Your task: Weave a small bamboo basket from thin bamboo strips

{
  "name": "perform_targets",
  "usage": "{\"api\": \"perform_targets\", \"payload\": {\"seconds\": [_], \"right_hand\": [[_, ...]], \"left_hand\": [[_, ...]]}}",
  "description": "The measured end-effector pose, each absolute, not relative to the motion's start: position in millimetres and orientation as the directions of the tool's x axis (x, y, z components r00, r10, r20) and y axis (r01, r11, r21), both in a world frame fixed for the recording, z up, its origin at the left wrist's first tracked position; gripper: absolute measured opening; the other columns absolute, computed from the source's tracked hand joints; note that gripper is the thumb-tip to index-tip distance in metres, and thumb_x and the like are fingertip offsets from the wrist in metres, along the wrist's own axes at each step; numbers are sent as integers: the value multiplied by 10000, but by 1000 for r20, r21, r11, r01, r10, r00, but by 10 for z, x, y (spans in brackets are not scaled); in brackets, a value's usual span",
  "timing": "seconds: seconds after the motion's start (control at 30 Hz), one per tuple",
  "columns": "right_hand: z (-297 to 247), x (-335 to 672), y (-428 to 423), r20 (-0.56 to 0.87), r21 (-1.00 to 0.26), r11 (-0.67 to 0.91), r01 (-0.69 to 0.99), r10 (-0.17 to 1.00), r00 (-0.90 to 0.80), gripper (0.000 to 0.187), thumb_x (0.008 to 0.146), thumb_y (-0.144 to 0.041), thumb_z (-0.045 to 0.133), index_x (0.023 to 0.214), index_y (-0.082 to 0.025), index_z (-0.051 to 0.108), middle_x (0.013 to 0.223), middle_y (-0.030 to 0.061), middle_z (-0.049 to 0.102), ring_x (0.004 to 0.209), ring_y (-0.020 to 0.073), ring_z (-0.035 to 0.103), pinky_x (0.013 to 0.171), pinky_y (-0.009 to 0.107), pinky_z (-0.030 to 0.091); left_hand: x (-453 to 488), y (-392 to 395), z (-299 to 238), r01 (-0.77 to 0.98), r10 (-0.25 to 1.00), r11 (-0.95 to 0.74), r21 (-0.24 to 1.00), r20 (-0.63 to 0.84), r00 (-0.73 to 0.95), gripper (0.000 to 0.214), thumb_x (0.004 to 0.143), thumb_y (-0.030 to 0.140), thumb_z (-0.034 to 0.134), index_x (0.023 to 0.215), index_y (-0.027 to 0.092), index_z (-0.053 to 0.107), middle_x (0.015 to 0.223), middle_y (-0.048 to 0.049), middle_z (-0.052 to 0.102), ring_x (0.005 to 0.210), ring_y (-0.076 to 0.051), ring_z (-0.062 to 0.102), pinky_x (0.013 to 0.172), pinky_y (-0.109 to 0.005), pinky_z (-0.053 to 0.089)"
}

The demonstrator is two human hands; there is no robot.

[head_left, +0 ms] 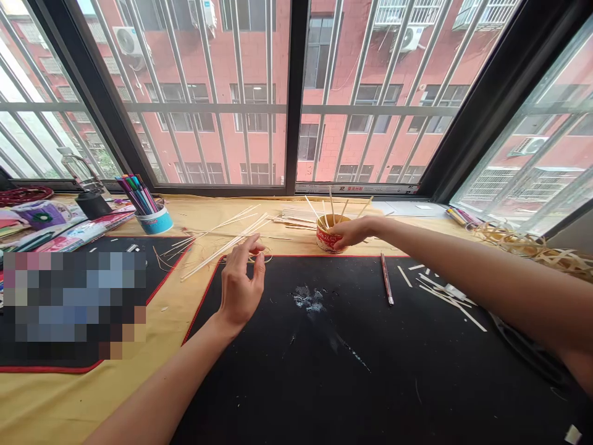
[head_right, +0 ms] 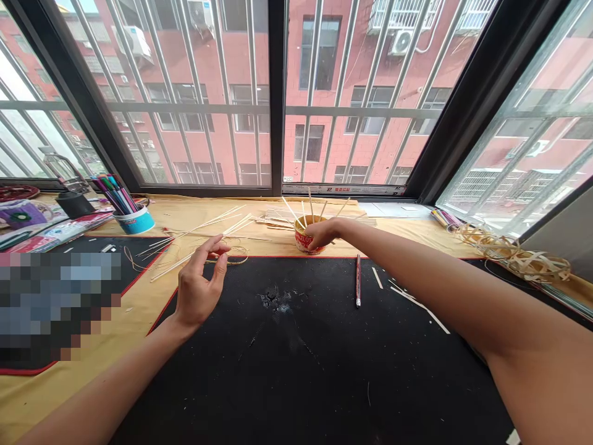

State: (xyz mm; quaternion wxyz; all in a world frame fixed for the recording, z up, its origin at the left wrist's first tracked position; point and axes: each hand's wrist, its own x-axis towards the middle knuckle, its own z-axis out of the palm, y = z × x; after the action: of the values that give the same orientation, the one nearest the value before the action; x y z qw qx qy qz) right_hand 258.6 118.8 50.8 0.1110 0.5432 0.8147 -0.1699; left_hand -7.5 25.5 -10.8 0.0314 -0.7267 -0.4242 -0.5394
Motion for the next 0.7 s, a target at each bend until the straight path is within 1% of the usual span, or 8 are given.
{"api": "perform_targets", "payload": {"seconds": [0.1,0.3,0.4,0.47,0.53,0.57,0.63,0.7], "right_hand": [[541,2557,1200,-442,-165,309,937,825,-351,119,771,-214,629,850,-138,675,935,75,688,837,197,625,693,272,466],[494,2538,1275,-467,-151,283,947,824,-321,103,762,-150,623,831,-127,696,910,71,693,878,217,632,743,295,469],[461,2534,1314,-478,-137,285,949,820,-315,82,781,-159,627,817,-121,691,883,68,688,880,216,636,746,291,472],[450,2537,1326,-494,-128,293,948,810,-317,94,810,-187,631,842,-112,680,901,68,680,897,205,632,776,298,480],[445,2543,1330,-514,-113,305,946,797,-318,173,860,-254,611,936,-105,655,973,65,659,927,200,622,813,332,498],[443,2547,1332,-526,-105,312,944,788,-319,222,883,-291,592,1004,-109,633,1025,66,642,945,197,616,826,355,508],[438,2556,1343,-549,-93,328,940,770,-323,299,911,-341,557,1125,-133,581,1122,71,602,980,197,605,839,392,520],[426,2567,1362,-568,-82,346,935,755,-329,330,916,-347,549,1179,-148,552,1169,80,580,1000,200,598,845,402,521]], "left_hand": [[-73,253,-113,641,584,-650,408,808,76,309,903,183,495,1211,195,513,962,-55,687,899,-178,643,864,-354,512],[-50,242,-126,624,594,-668,405,795,120,331,898,161,493,1228,194,497,977,-57,679,915,-176,635,878,-360,503],[-44,227,-122,577,646,-660,481,756,108,340,881,171,510,1219,199,514,990,-58,679,912,-178,635,878,-362,508],[-41,218,-116,460,761,-590,663,647,43,316,849,177,547,1164,199,564,995,-55,676,892,-175,637,894,-366,503],[-25,228,-114,299,883,-449,842,468,6,268,813,177,584,1079,194,615,985,-52,674,858,-172,643,904,-374,500],[-6,249,-113,232,925,-372,899,380,14,238,798,174,600,1033,188,633,968,-52,676,833,-172,650,890,-378,508],[64,337,-111,160,967,-255,954,247,66,169,783,166,623,950,166,648,898,-57,684,759,-172,663,818,-375,539],[187,494,-101,118,982,-146,982,130,134,95,792,158,632,884,135,645,819,-60,681,688,-162,661,746,-355,555]]}}
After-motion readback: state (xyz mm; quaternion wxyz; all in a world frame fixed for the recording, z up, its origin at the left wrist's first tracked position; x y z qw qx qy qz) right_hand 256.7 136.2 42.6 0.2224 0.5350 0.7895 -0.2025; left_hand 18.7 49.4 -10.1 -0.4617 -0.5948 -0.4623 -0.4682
